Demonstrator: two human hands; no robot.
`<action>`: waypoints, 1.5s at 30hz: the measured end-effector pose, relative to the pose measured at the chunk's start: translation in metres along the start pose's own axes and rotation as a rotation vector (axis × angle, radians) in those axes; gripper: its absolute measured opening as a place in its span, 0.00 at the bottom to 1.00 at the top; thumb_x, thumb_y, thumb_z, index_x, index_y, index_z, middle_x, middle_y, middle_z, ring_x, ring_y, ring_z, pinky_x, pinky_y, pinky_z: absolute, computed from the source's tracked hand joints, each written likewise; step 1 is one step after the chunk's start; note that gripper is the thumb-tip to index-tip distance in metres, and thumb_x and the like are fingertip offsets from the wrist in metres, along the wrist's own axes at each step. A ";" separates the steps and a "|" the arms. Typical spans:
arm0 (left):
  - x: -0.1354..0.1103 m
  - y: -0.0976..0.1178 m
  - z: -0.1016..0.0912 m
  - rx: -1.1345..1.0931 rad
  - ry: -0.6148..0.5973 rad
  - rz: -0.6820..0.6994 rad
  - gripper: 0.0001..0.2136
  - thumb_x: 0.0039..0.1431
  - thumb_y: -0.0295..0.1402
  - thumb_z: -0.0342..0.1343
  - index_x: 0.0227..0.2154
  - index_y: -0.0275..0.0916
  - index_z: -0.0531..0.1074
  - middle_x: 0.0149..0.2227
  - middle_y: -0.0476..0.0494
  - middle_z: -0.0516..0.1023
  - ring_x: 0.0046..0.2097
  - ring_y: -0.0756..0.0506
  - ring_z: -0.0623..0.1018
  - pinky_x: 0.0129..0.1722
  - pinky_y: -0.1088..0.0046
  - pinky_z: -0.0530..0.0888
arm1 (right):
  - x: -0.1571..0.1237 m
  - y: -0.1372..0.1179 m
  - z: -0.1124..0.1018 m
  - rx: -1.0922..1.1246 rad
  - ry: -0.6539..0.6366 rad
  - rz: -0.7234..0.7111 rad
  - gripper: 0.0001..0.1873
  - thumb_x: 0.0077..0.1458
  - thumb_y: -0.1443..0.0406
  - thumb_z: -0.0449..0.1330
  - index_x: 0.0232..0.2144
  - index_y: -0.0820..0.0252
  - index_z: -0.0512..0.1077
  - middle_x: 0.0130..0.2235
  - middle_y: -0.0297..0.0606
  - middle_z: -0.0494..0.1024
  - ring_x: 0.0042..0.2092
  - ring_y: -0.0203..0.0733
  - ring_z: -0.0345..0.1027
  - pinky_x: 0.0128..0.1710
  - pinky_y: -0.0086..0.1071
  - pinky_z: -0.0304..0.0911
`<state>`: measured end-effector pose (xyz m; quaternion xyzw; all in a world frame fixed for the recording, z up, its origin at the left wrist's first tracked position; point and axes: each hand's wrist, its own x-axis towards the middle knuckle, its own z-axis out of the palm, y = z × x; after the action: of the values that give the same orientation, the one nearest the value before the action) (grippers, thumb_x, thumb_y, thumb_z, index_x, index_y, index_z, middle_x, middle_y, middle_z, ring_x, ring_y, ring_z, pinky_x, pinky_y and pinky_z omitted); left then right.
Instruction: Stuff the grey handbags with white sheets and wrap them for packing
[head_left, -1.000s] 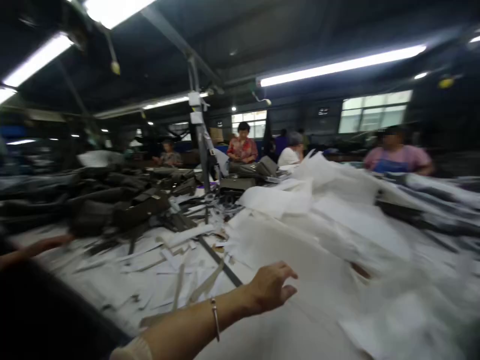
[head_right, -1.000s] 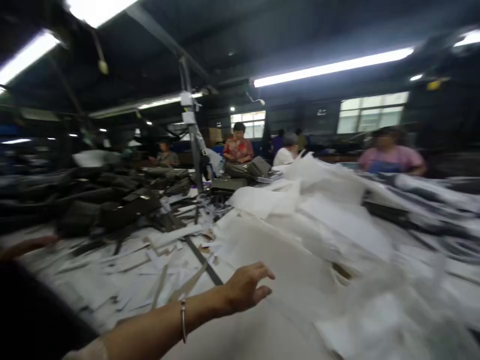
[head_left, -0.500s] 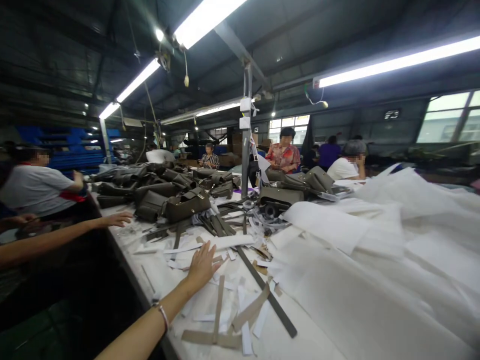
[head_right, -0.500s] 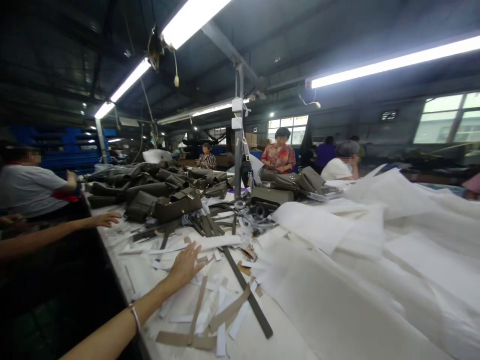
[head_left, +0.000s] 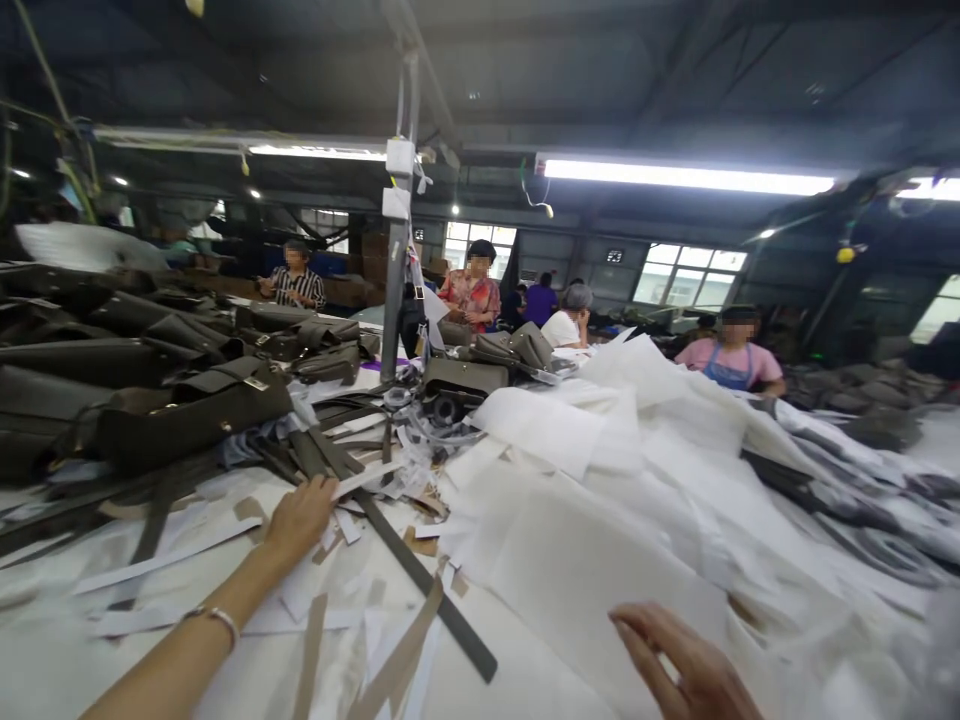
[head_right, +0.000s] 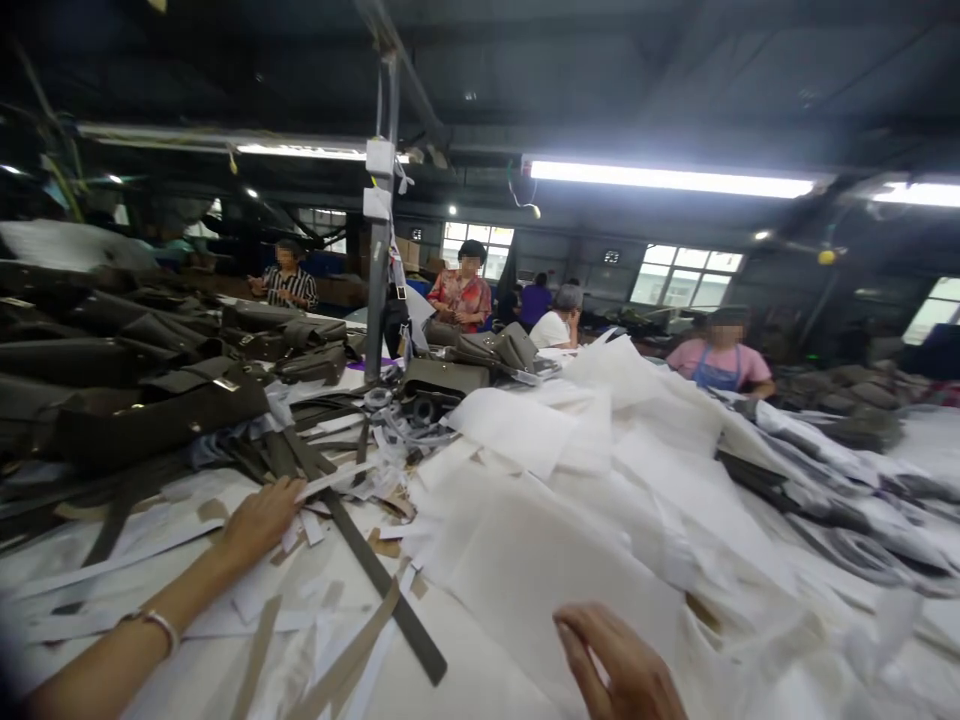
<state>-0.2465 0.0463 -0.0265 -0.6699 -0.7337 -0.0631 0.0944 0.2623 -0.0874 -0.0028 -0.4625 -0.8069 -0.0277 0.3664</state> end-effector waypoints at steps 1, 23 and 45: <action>0.000 0.002 -0.004 0.000 -0.003 0.009 0.20 0.65 0.25 0.37 0.52 0.32 0.70 0.49 0.30 0.75 0.49 0.36 0.75 0.48 0.57 0.70 | 0.014 0.003 0.008 -0.026 -0.010 0.008 0.11 0.64 0.57 0.55 0.39 0.50 0.76 0.38 0.36 0.81 0.39 0.41 0.77 0.40 0.29 0.73; 0.130 0.152 -0.037 -1.482 -0.256 -0.095 0.22 0.56 0.52 0.58 0.41 0.37 0.72 0.46 0.36 0.78 0.49 0.40 0.78 0.49 0.64 0.73 | 0.145 0.151 0.141 -0.570 0.048 0.148 0.36 0.59 0.49 0.53 0.64 0.62 0.59 0.67 0.49 0.59 0.68 0.56 0.48 0.66 0.53 0.40; 0.257 0.237 -0.067 -1.894 0.176 -0.772 0.17 0.65 0.38 0.56 0.53 0.38 0.68 0.53 0.39 0.71 0.49 0.42 0.76 0.46 0.57 0.76 | 0.142 0.142 0.144 -0.454 0.148 0.166 0.40 0.58 0.44 0.55 0.66 0.56 0.55 0.68 0.44 0.56 0.68 0.55 0.47 0.67 0.50 0.37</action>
<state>-0.0287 0.3031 0.0883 -0.1807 -0.5390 -0.6912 -0.4462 0.2468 0.1514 -0.0621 -0.5945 -0.7100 -0.2120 0.3123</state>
